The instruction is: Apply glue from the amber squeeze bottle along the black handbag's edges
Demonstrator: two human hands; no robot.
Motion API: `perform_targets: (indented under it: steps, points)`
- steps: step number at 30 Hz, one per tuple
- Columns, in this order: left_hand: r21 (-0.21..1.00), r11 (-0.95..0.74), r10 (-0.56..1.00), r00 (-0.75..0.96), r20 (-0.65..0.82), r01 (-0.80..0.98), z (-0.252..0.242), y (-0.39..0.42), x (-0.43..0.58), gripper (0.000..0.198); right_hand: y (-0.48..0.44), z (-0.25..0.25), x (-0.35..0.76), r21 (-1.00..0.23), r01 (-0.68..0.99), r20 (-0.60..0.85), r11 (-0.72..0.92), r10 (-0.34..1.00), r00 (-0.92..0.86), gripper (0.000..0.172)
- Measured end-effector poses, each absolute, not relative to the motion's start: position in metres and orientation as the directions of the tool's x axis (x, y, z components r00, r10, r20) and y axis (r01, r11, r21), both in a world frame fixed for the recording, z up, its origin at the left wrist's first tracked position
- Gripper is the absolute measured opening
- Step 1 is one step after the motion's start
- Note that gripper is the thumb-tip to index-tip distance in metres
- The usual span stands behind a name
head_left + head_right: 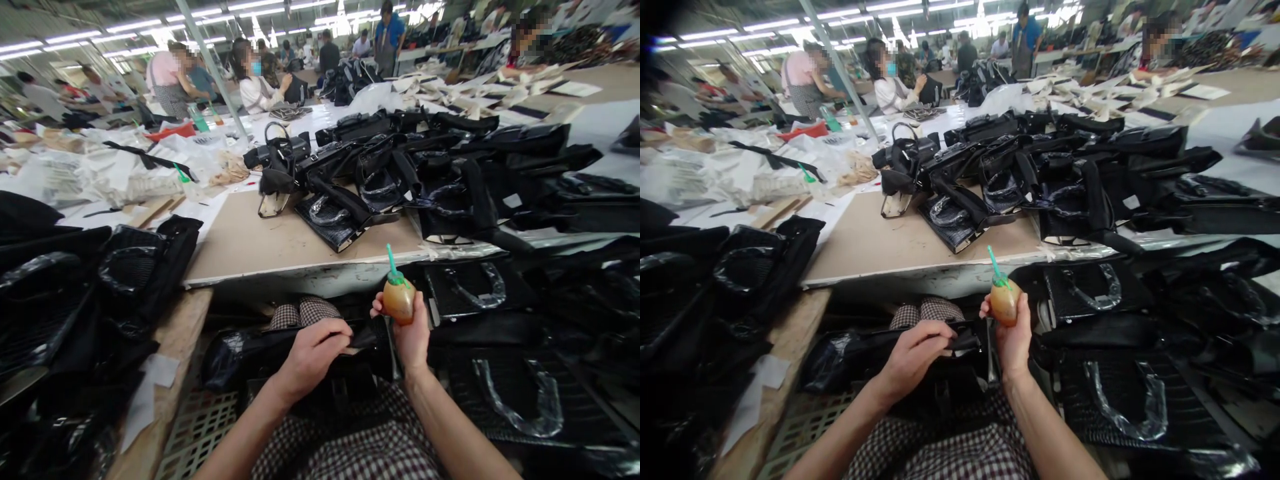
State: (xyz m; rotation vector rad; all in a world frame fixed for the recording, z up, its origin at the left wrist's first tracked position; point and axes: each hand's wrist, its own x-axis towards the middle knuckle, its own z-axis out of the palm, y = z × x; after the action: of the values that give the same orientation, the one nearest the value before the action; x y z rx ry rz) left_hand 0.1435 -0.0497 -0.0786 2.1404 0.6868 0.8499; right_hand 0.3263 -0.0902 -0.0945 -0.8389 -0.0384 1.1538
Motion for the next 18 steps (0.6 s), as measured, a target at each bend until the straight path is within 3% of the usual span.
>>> perform_targets:
  steps: [7,12,14,18]
  points:
    - [0.602,-0.781,0.523,0.702,0.484,0.167,-0.076,-0.049,0.147,0.023,-0.084,-0.092,0.32,-0.58,-0.806,-0.408,0.119,0.814,0.414,0.062]
    - [0.337,-0.932,0.295,0.817,0.495,0.132,-0.077,-0.046,0.148,0.012,-0.079,-0.085,0.32,-0.62,-0.78,-0.393,0.084,0.827,0.401,0.064]
    - [0.342,-0.924,0.32,0.83,0.457,0.168,-0.075,-0.046,0.148,0.024,-0.077,-0.084,0.32,-0.634,-0.77,-0.396,0.074,0.824,0.405,0.065]
    - [0.501,-0.781,0.532,0.817,0.221,0.373,-0.071,-0.046,0.153,0.049,-0.075,-0.084,0.318,-0.665,-0.745,-0.408,0.057,0.807,0.426,0.063]
